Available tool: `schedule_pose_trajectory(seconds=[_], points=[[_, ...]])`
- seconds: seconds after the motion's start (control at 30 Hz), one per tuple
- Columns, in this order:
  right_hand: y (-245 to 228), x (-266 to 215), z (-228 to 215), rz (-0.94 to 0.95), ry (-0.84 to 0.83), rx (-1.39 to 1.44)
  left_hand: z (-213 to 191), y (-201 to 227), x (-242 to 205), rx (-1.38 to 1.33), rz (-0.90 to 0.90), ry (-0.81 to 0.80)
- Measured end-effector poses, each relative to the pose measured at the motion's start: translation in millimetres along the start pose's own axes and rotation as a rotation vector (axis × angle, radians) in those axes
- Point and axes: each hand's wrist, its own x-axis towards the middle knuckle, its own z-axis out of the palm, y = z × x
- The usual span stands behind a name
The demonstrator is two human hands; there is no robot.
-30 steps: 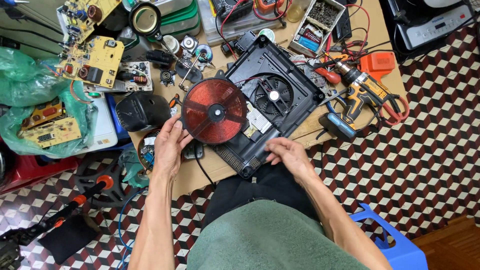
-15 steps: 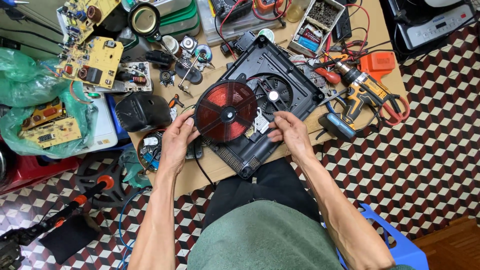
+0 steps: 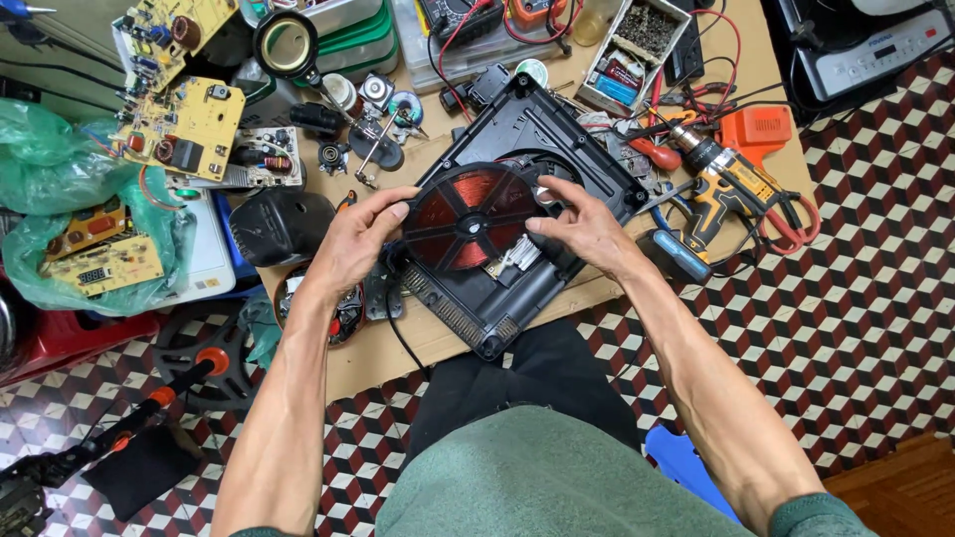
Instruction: Disassembling and inspecting the internal components of an induction cooktop on a repair workbench.
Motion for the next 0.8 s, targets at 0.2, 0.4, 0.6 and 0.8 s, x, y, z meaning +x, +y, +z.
schedule_pose_trajectory(seconds=[0.2,0.4,0.6,0.8], points=[[7.9,29.9,15.2,0.08,-0.026,0.131,9.5,-45.1,24.1,-0.408,-0.126,-0.002],[0.8,52.7,26.2,0.092,0.029,0.103,16.6,-62.2,13.9,-0.59,-0.239,0.159],[0.2,50.5,41.6,0.047,0.031,0.157,33.5,-112.8,20.6,-0.726,-0.322,0.401],[-32.9,-11.0,82.2,-0.021,0.041,-0.075,35.4,-121.7,30.6,-0.907,-0.29,0.525]])
